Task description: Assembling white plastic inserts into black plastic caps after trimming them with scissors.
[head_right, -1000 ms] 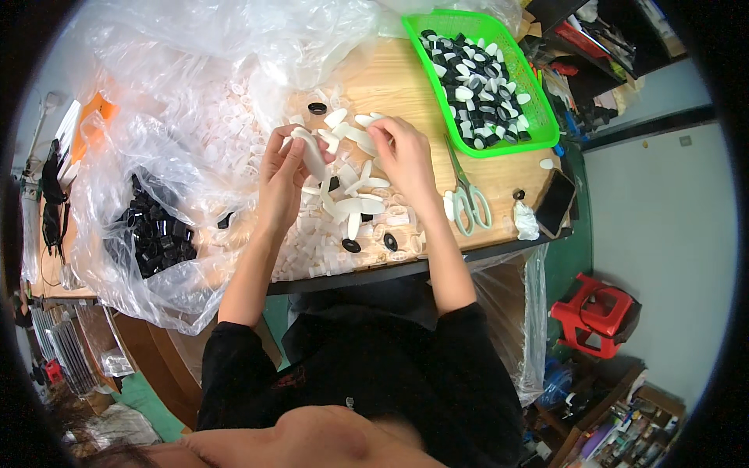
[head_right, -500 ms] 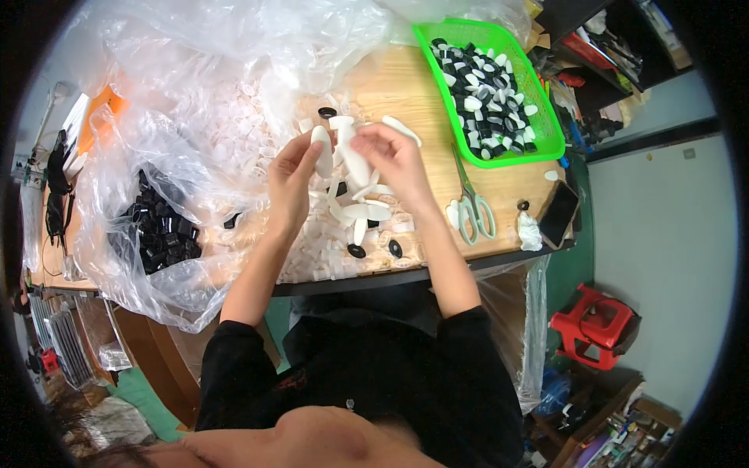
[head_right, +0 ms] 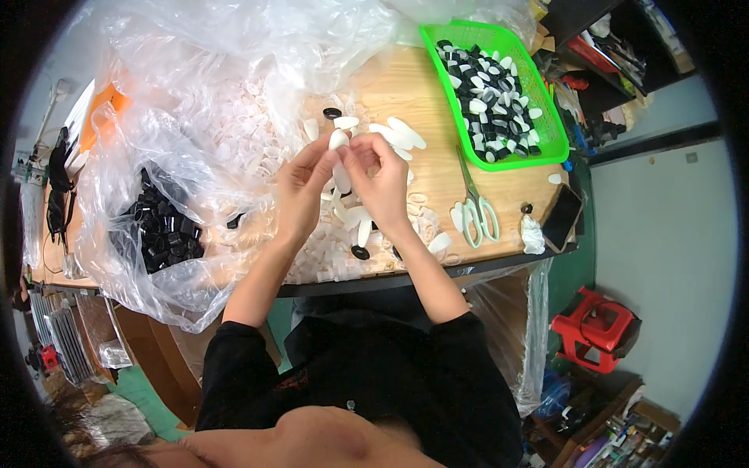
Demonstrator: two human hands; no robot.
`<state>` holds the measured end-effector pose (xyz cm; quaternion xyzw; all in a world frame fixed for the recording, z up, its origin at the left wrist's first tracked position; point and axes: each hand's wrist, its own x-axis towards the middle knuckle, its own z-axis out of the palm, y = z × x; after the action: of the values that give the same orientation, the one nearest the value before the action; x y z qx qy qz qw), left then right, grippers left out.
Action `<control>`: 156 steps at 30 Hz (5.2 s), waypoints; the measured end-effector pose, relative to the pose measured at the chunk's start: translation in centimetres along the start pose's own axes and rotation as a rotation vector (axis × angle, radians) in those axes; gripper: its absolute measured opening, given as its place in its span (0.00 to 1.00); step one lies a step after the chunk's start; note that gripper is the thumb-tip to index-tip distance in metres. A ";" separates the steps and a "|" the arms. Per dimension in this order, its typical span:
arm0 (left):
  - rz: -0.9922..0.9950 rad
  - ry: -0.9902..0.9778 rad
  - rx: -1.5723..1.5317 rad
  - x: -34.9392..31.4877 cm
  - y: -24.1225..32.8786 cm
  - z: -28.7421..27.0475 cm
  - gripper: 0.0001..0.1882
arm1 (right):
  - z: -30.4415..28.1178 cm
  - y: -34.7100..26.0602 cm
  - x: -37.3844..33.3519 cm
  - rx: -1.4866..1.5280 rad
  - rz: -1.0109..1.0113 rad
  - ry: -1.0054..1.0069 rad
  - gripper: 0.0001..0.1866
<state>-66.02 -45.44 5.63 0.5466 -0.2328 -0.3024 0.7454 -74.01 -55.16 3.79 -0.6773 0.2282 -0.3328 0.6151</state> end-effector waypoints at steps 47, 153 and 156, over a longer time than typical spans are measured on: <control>-0.112 -0.202 0.010 -0.2 1.4 0.2 0.12 | -15.0 -2.4 -9.5 -0.254 0.328 -0.310 0.15; -0.071 -0.387 0.204 1.8 0.9 -0.4 0.12 | -4.4 -1.9 -0.2 0.285 -0.061 0.048 0.09; 0.024 -0.345 0.284 1.8 -0.1 -0.3 0.11 | -3.6 -1.9 -0.3 0.355 -0.003 0.068 0.08</control>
<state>-64.56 -46.49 5.52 0.5834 -0.4035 -0.3468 0.6137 -77.08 -57.13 5.73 -0.5469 0.1856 -0.3913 0.7165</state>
